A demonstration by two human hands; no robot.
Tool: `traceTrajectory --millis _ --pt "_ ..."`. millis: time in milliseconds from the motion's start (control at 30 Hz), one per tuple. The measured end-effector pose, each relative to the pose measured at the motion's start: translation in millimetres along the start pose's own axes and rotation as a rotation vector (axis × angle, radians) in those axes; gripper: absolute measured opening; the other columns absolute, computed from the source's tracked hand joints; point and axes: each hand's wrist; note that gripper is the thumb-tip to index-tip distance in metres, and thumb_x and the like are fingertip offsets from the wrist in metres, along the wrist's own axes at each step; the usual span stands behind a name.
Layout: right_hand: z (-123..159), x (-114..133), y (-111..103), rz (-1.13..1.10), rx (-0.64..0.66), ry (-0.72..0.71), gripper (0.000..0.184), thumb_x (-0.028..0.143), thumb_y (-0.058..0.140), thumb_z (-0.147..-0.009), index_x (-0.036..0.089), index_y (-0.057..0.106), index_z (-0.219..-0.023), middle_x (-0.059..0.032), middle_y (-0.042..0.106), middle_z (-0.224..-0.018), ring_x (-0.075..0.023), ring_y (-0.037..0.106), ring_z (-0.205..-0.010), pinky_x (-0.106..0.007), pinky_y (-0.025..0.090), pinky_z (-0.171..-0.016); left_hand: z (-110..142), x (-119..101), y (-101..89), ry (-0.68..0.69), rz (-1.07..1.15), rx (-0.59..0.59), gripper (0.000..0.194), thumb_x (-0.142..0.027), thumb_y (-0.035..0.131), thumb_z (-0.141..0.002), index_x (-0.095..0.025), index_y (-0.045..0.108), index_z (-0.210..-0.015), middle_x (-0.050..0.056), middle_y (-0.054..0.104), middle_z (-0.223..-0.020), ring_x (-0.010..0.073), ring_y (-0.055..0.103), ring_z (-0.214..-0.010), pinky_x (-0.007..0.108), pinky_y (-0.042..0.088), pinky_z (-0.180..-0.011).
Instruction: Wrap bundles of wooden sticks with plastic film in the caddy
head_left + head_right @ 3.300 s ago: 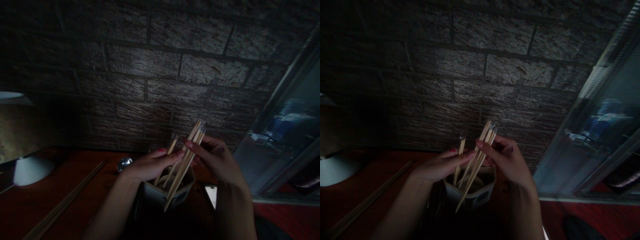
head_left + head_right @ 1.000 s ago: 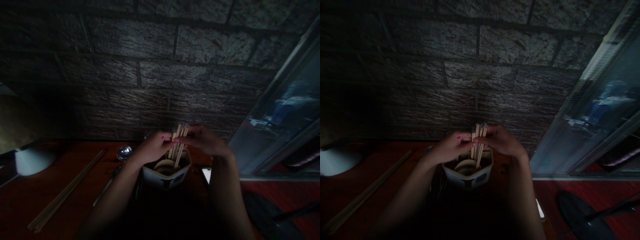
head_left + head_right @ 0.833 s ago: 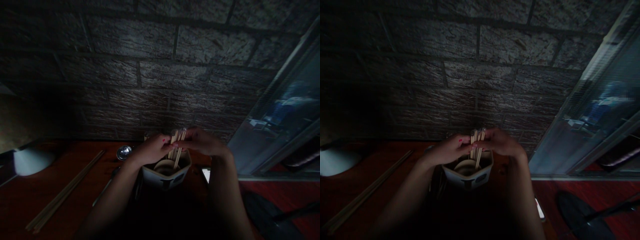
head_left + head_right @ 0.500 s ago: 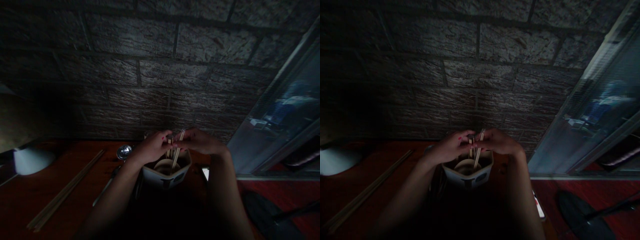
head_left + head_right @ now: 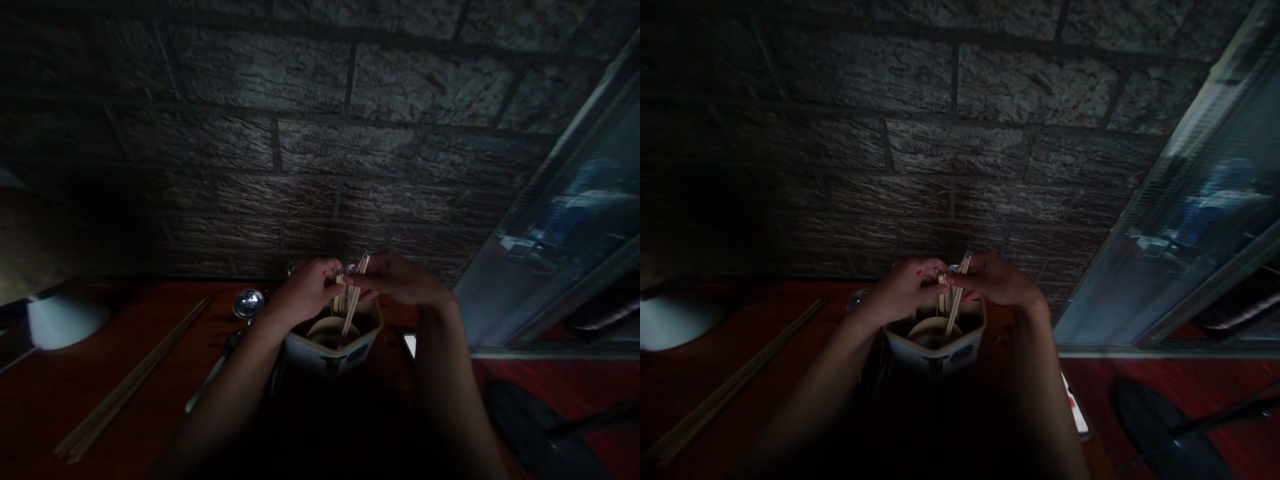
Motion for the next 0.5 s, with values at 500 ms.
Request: traceTrajectory --millis 500 --pt "-1.2 1.5 2.7 -0.090 -0.030 0.005 0.031 0.048 0.076 -0.071 0.020 0.070 -0.083 0.0005 0.071 -0.078 -0.0139 0.069 -0.076 -0.027 0.058 -0.077 -1.1 0.7 -3.0 0.018 0.091 0.040 0.012 -0.019 0.059 -0.083 -0.014 0.068 -0.091 0.007 0.075 -0.092 0.0186 0.071 -0.086 0.027 0.051 -0.076"
Point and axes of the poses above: each hand's wrist, its own z-axis away from the middle knuckle, its own y-axis out of the palm, x = y × z
